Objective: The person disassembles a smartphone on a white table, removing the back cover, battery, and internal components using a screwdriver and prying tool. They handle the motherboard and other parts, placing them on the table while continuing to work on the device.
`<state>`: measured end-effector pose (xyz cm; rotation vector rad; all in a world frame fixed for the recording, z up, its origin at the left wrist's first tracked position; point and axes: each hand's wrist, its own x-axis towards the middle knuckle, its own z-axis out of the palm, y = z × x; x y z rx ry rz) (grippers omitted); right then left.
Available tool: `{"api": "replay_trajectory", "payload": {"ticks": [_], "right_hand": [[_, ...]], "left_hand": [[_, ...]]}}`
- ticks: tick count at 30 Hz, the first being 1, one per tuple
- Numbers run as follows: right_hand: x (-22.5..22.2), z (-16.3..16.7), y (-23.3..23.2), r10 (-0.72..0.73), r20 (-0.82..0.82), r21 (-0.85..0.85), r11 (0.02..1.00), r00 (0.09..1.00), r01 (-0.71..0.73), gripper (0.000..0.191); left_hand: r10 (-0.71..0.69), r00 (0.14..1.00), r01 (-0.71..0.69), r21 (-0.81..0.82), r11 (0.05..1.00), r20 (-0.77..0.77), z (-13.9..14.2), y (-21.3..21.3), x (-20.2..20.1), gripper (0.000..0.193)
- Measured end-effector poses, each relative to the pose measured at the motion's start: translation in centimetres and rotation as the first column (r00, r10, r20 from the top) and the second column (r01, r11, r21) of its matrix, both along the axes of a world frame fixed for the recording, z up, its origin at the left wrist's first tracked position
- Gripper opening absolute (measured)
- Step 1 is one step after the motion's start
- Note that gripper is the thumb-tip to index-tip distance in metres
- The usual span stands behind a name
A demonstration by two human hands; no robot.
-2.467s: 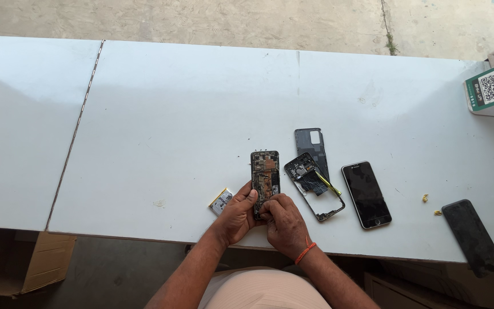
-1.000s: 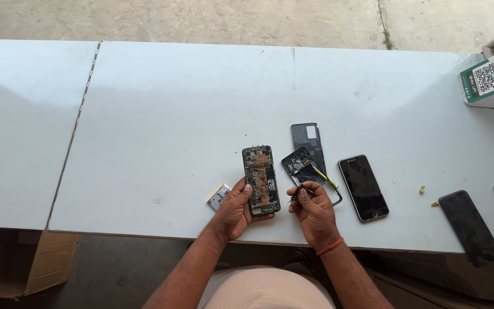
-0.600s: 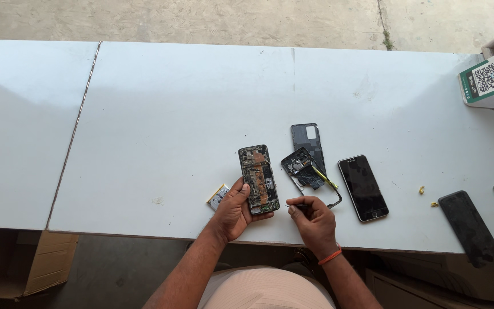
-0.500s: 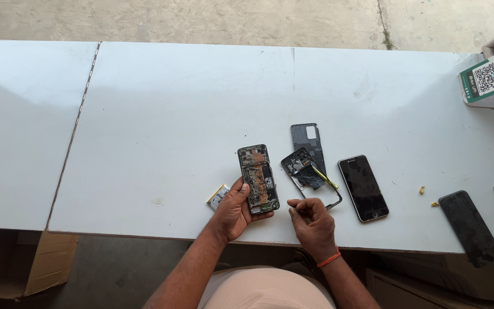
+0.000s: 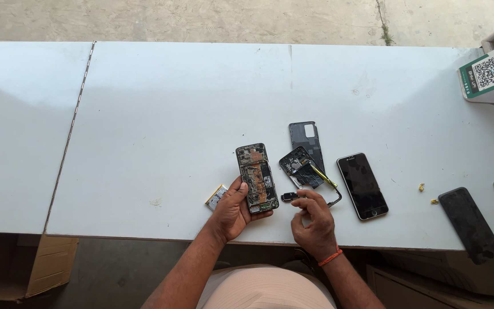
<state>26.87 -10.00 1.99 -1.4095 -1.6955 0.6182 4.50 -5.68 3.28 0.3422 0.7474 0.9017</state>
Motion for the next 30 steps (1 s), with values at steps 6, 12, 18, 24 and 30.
{"api": "replay_trajectory", "payload": {"ticks": [6, 12, 18, 24, 30], "right_hand": [[0.4, -1.4, -1.0, -0.059, -0.013, 0.054, 0.997, 0.998, 0.060, 0.024], [0.4, -2.0, -1.2, -0.056, 0.026, 0.006, 0.998, 0.998, 0.056, 0.020], [0.0, -1.8, -1.3, -0.039, 0.132, 0.090, 0.996, 0.990, 0.027, 0.017], [-0.1, -1.5, -1.2, -0.017, 0.215, 0.143, 0.990, 0.977, -0.014, 0.015], [-0.3, -1.5, -1.4, 0.019, 0.278, 0.147, 0.987, 0.960, -0.062, 0.015]], "left_hand": [[0.018, 1.000, -0.018, -0.004, 1.000, 0.014, -0.1, 0.0, 0.1, 0.045], [0.019, 0.999, -0.019, 0.002, 1.000, 0.029, -0.2, 0.1, 0.0, 0.046], [0.022, 1.000, -0.022, 0.002, 1.000, 0.014, -0.1, 0.0, 0.0, 0.047], [0.020, 1.000, -0.020, -0.005, 1.000, 0.022, 0.0, 0.0, 0.0, 0.047], [0.014, 1.000, -0.014, 0.005, 1.000, 0.018, 0.0, 0.1, 0.0, 0.045]]}}
